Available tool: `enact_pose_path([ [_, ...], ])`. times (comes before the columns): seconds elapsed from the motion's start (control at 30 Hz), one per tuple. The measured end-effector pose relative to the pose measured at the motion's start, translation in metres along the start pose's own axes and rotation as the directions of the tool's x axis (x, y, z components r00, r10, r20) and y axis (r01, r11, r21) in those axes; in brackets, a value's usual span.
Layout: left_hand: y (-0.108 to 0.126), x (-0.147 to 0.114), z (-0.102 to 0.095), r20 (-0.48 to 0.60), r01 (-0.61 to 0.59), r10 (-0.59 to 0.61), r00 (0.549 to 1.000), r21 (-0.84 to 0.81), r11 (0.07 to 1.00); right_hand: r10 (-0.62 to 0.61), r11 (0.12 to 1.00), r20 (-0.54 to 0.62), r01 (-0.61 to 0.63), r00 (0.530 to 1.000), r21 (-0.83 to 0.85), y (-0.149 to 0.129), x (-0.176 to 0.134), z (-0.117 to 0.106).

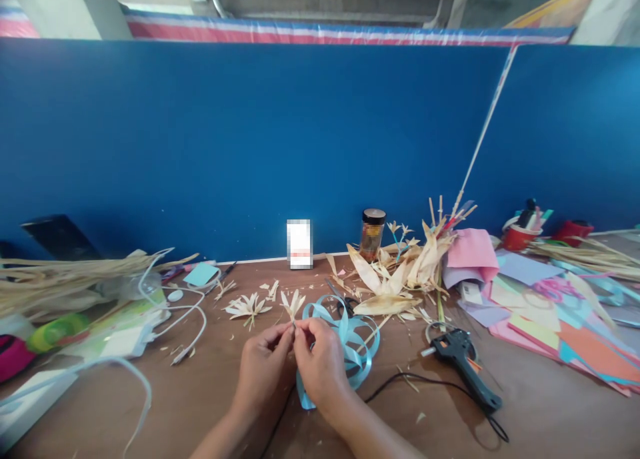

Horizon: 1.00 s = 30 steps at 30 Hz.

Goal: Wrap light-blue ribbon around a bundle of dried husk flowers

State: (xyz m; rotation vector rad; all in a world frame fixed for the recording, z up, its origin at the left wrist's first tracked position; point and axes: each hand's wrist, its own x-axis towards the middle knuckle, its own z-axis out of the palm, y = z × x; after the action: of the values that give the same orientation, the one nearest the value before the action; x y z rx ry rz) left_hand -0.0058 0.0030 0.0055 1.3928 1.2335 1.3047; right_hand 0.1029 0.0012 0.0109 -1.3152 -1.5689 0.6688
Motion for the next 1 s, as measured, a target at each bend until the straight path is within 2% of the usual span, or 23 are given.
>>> enact_pose_path([
  [0.13, -0.004, 0.006, -0.003, 0.043, 0.159, -0.154, 0.987, -0.198, 0.967, -0.014, 1.000, 0.016, 0.013, 1.000, 0.019, -0.001, 0.000, -0.002],
  [0.2, -0.005, 0.007, -0.003, 0.051, 0.196, -0.190, 0.981, -0.253, 0.947, -0.010, 1.000, 0.013, 0.010, 1.000, 0.010, -0.001, 0.001, -0.005],
  [0.43, -0.008, 0.004, 0.000, 0.006, 0.181, -0.185, 0.983, -0.234, 0.955, -0.005, 0.995, 0.027, 0.007, 1.000, -0.100, 0.003, 0.004, -0.006],
  [0.6, -0.005, 0.004, 0.000, -0.039, 0.179, -0.191, 0.981, -0.212, 0.961, -0.047, 0.986, 0.029, 0.051, 0.998, -0.158, 0.004, 0.001, -0.003],
  [0.67, -0.003, 0.005, -0.002, -0.031, 0.206, -0.220, 0.975, -0.241, 0.948, -0.059, 0.988, 0.037, 0.064, 0.998, -0.143, 0.003, 0.001, -0.004],
  [0.77, 0.001, 0.007, -0.006, 0.028, 0.308, -0.316, 0.948, -0.316, 0.897, -0.057, 0.997, 0.055, 0.060, 0.997, -0.053, -0.001, 0.005, -0.010],
  [0.83, 0.003, 0.010, -0.011, 0.081, 0.383, -0.381, 0.921, -0.373, 0.845, -0.043, 0.999, 0.015, 0.043, 0.999, 0.016, -0.004, 0.008, -0.015],
  [0.9, 0.003, 0.013, -0.016, 0.119, 0.451, -0.446, 0.887, -0.430, 0.782, -0.045, 0.998, -0.107, 0.050, 0.993, 0.047, -0.007, 0.009, -0.019],
  [0.97, 0.001, 0.018, -0.021, 0.136, 0.488, -0.488, 0.862, -0.481, 0.729, -0.112, 0.993, -0.216, 0.117, 0.970, 0.014, -0.012, 0.006, -0.021],
  [1.0, -0.001, 0.020, -0.023, 0.138, 0.489, -0.492, 0.860, -0.501, 0.714, -0.163, 0.987, -0.211, 0.163, 0.964, -0.019, -0.014, 0.003, -0.021],
])
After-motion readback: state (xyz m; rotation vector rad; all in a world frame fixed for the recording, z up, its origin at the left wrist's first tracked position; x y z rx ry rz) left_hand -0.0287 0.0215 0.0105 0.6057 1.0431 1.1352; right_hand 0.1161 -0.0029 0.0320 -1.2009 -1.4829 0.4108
